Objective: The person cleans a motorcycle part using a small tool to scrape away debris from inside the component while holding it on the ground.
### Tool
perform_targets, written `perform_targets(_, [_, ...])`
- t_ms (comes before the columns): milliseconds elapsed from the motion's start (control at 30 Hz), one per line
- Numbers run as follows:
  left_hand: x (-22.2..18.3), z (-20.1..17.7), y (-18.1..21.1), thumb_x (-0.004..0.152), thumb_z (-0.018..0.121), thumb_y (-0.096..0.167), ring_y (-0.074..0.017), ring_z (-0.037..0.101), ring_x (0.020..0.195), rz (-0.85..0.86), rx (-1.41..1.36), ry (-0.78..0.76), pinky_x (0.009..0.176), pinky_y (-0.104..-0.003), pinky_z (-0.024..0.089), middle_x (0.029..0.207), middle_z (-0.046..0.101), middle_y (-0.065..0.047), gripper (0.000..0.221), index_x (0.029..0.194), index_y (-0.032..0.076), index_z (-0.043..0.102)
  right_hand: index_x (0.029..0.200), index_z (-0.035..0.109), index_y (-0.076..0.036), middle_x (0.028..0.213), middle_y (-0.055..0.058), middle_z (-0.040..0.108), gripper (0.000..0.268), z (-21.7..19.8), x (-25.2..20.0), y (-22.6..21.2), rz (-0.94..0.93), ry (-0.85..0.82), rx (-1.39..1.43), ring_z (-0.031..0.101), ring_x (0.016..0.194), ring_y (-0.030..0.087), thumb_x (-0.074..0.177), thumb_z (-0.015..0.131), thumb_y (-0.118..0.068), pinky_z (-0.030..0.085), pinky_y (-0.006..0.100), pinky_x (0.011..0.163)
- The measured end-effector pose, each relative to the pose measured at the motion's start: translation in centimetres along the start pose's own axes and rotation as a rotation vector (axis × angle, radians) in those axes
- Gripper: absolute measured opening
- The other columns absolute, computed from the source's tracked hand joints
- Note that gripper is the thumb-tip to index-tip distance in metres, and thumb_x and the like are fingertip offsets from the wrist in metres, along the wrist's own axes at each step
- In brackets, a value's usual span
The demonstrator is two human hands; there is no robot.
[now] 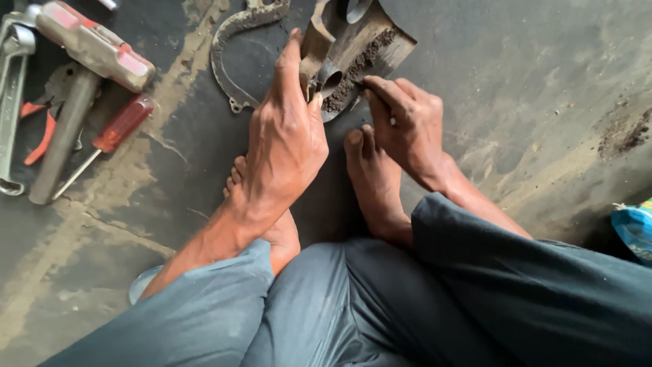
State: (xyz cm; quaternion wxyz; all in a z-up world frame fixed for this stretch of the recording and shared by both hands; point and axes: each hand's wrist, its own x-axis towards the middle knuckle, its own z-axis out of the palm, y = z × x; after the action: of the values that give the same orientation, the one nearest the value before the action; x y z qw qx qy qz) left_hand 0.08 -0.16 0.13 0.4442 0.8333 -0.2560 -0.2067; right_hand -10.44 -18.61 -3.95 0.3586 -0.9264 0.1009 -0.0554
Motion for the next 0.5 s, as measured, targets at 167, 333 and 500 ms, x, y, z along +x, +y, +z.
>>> perform_targets(167, [-0.5,0.2,0.0,0.108,0.062,-0.003,-0.0458,0.059,0.135,-0.023,-0.024,-0.013,0.113,-0.044,0.054,0.15,0.05,-0.032,0.064,0.158,-0.004,0.021,0.118,0.074,-0.005,0.072,0.007,0.058,0.02,0.7,-0.5,0.4,-0.108,0.019,-0.235,0.056,0.059,0.023,0.098,0.076,-0.004,0.043,0.037,0.053])
perform_targets(333, [-0.2,-0.1,0.1,0.105,0.063,-0.004,-0.0493,0.057,0.14,-0.009,-0.012,-0.009,0.113,-0.046,0.054,0.155,0.048,-0.033,0.068,0.16,-0.003,0.022,0.119,0.072,-0.007,0.08,0.007,0.06,0.02,0.4,-0.9,-0.7,-0.036,0.014,-0.105,0.06,0.067,0.023,0.1,0.075,-0.007,0.047,0.036,0.06])
perform_targets(500, [-0.5,0.1,-0.2,0.107,0.063,-0.002,-0.0482,0.055,0.138,0.035,0.012,0.003,0.118,-0.046,0.053,0.153,0.044,-0.034,0.066,0.156,-0.004,0.019,0.116,0.074,-0.009,0.077,0.007,0.059,0.015,-1.2,-0.9,0.5,-0.063,0.025,-0.276,0.057,0.064,0.022,0.101,0.078,-0.008,0.045,0.037,0.059])
